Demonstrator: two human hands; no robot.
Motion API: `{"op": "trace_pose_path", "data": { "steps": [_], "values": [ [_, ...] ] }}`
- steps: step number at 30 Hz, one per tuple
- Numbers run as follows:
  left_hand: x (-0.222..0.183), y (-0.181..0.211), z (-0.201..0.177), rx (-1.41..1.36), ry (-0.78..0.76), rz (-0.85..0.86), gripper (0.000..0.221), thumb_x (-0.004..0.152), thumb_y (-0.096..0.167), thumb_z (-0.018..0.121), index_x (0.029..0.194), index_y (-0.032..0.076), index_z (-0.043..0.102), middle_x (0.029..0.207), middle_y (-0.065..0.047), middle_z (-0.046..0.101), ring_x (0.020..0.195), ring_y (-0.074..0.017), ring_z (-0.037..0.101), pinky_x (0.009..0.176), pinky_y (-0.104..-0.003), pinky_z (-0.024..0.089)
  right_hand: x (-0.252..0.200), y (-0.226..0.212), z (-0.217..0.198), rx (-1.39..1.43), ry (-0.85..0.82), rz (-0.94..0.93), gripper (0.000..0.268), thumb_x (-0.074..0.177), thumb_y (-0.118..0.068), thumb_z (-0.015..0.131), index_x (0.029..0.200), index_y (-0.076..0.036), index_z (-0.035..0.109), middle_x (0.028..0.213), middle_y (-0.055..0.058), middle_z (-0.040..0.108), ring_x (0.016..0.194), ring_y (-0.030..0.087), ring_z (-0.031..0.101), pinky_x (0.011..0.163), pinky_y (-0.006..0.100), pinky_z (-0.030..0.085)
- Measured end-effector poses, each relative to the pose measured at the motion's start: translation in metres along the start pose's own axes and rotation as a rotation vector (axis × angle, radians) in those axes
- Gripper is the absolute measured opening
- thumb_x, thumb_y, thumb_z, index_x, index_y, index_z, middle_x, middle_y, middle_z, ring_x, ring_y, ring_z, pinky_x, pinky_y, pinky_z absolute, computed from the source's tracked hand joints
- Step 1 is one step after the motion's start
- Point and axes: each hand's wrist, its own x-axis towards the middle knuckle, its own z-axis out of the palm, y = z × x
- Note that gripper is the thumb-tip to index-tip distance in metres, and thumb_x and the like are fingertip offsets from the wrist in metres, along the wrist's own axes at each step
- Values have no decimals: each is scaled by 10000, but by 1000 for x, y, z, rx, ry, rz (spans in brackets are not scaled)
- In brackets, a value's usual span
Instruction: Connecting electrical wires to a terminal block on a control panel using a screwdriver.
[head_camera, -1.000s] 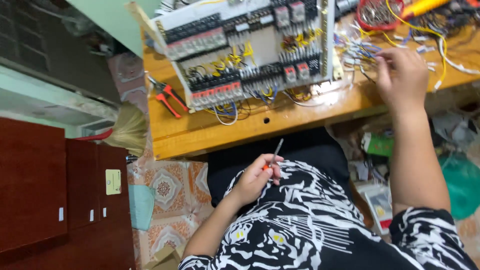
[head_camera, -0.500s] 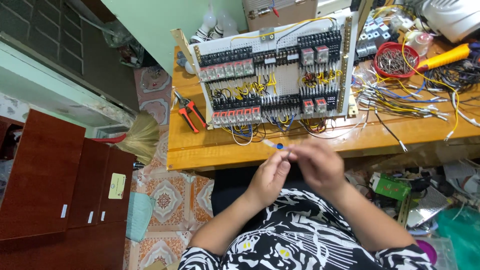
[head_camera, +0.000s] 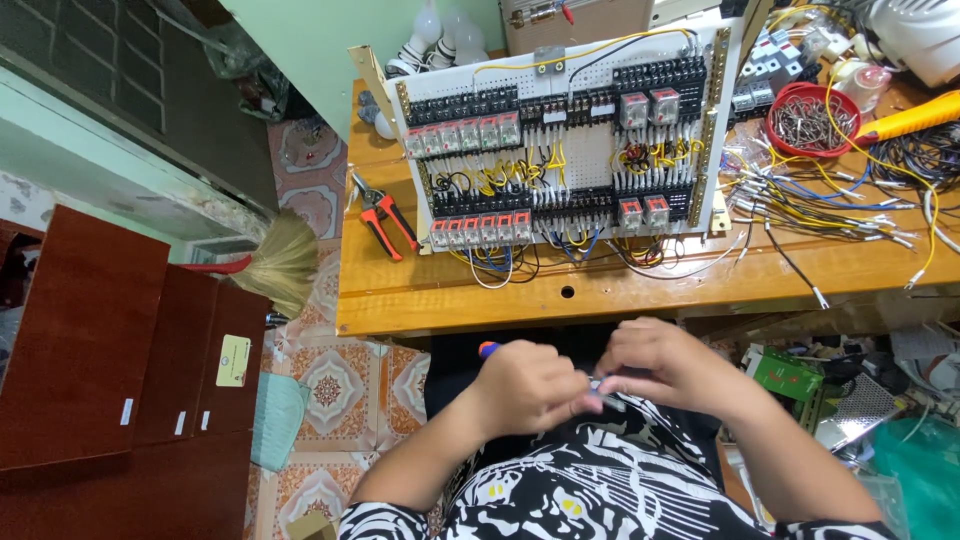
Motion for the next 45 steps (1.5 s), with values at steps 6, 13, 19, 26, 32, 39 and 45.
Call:
{"op": "trace_pose_path", "data": {
  "steps": [6,13,19,26,32,39,45],
  "values": [
    [-20,8,24,359,-134,-34,298,1019,331,564,787,151,612,616,1,538,557,-203,582,532,-324,480,0,-14,-1,-545,73,5,63,874,-183,754,885,-128,726,699,28,705,696,286,704,651,401,541],
    [-24,-6,41,-1,-143,-492,537,1038,526,310,776,147,586,639,-21,584,596,-255,629,506,-358,443,-15,-17,29,-341,223,-42,318,914,-2,599,1224,-48,656,923,90,741,789,291,703,721,404,558],
    [-42,-24,64,-589,-48,-842,280,998,304,551,1063,104,735,990,-75,762,891,-179,712,755,-303,543,-16,-17,50,-129,129,-245,264,935,-14,646,1199,-7,648,918,109,693,813,258,675,817,394,566],
    [-42,-33,64,-1528,310,-831,533,1133,359,442,804,-25,612,420,-140,416,315,-220,443,325,-296,414,-56,54,69,676,345,227,330,964,3,583,1284,17,501,655,126,706,635,177,666,639,304,538],
    [-28,-14,6,-932,-207,-438,244,1020,203,684,827,88,780,781,-82,749,727,-199,727,677,-291,568,-26,27,20,202,109,237,130,936,-110,679,914,-44,789,702,133,778,669,198,701,647,380,571],
    [-3,20,-17,-235,-512,-334,411,1041,330,534,729,91,657,604,-116,642,584,-303,669,542,-347,516,-10,-21,3,-522,25,-66,44,891,-124,730,918,-90,738,821,49,707,811,274,707,708,385,533],
    [-15,5,7,-135,-275,-631,397,1037,360,541,724,133,634,574,-72,594,609,-289,669,561,-333,499,-29,-11,32,-719,186,-327,56,898,-129,690,931,-144,732,829,14,690,826,246,680,720,360,497]
  ]
}}
